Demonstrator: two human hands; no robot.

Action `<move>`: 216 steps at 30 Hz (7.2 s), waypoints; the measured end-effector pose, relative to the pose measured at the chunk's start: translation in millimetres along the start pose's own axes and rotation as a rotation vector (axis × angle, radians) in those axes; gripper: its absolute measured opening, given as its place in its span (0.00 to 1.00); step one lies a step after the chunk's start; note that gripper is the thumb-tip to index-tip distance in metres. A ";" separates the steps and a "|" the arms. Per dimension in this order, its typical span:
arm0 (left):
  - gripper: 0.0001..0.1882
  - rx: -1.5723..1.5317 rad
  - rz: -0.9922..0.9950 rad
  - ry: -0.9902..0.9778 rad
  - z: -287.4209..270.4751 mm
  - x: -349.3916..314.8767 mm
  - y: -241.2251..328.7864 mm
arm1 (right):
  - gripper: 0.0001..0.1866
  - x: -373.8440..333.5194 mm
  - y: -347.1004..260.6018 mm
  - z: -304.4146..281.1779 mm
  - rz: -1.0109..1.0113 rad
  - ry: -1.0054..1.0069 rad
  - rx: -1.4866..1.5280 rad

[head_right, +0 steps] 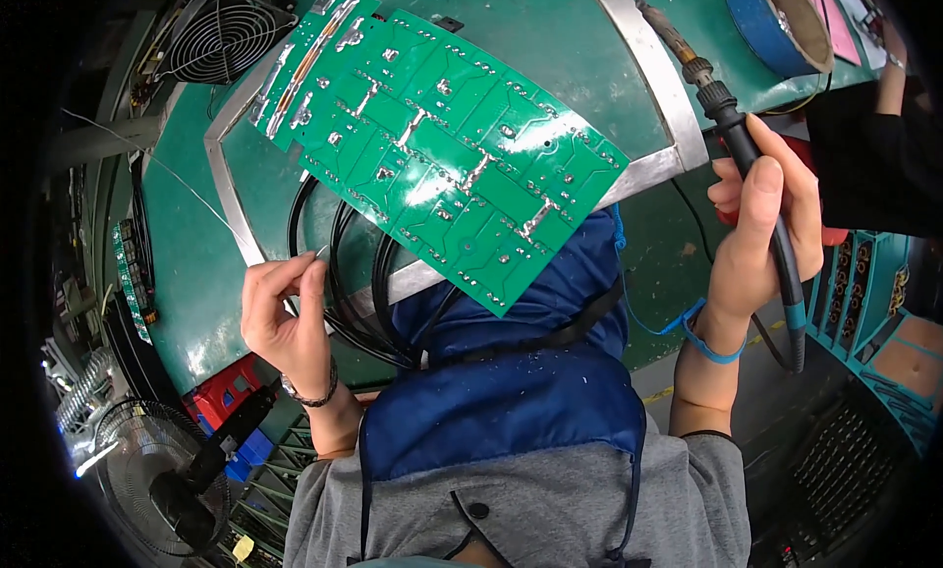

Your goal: The person solders electronic components onto a printed circuit board using a soldering iron and solder wire.

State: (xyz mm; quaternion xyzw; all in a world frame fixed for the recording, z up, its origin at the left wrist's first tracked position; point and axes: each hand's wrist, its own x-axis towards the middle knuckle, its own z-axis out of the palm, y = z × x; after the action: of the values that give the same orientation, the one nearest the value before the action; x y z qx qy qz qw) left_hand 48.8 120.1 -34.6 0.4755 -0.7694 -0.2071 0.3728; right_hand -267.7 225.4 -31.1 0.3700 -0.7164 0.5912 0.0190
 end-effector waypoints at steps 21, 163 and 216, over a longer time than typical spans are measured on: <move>0.07 0.084 0.000 0.049 -5.6 -6.1 -13.7 | 0.19 -18.5 -2.6 -1.5 -0.048 -0.192 0.170; 0.13 0.308 0.021 -0.028 -101.2 93.6 -43.9 | 0.17 65.6 1.7 -7.5 0.093 -0.463 0.395; 0.19 0.773 0.276 -0.666 -166.6 248.0 -121.1 | 0.16 15.7 -12.1 -20.9 0.144 -0.282 0.508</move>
State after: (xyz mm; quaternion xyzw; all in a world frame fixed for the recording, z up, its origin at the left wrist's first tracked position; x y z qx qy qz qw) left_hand 180.2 -149.6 83.3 0.3809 -0.9219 0.0029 -0.0706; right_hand -281.0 235.1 -7.5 0.3898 -0.5654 0.6941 -0.2159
